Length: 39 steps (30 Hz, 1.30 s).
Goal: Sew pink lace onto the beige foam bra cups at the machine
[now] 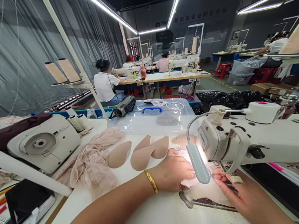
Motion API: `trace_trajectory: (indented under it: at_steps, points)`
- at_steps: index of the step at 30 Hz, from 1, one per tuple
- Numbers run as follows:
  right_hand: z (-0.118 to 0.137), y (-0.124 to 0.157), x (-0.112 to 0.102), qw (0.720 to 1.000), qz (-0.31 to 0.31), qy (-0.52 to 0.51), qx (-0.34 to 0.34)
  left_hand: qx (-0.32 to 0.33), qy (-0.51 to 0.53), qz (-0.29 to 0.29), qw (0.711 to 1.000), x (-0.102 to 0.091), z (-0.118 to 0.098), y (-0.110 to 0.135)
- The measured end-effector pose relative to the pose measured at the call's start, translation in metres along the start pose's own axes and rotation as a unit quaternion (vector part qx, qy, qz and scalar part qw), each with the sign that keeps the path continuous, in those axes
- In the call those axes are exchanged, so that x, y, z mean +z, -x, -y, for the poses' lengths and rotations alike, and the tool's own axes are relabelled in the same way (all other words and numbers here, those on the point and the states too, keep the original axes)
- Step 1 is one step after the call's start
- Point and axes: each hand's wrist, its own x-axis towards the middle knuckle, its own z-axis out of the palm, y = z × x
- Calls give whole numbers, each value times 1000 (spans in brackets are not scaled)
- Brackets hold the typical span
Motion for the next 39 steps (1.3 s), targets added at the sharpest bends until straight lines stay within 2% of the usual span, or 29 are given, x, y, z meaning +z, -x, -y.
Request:
trace_trajectory:
  at_steps: [3, 10, 15, 21, 26, 32, 39]
  points:
    - [-4, 2, 2, 1000, -1, -1, -6, -8, -5, -6, 1000, 1, -4, -1]
    - [1, 3, -3, 999, -13, -2, -32, -15, -38, -63, 997, 9, -13, 2]
    - [13, -2, -11, 998, 29, 5, -50, -4, -71, -67, 995, 10, -21, 7]
    - [38, -13, -22, 983, 60, -38, -171, 15, -87, -84, 993, 7, -38, 13]
    - [41, -14, -20, 975, 80, -17, -209, 40, -53, -68, 995, 10, -48, 14]
    - [28, -8, -8, 985, 50, 3, -167, 18, -64, -83, 994, 8, -43, 6]
    - [21, 4, 15, 997, 53, 39, -30, -19, -73, -56, 996, 13, -33, -2]
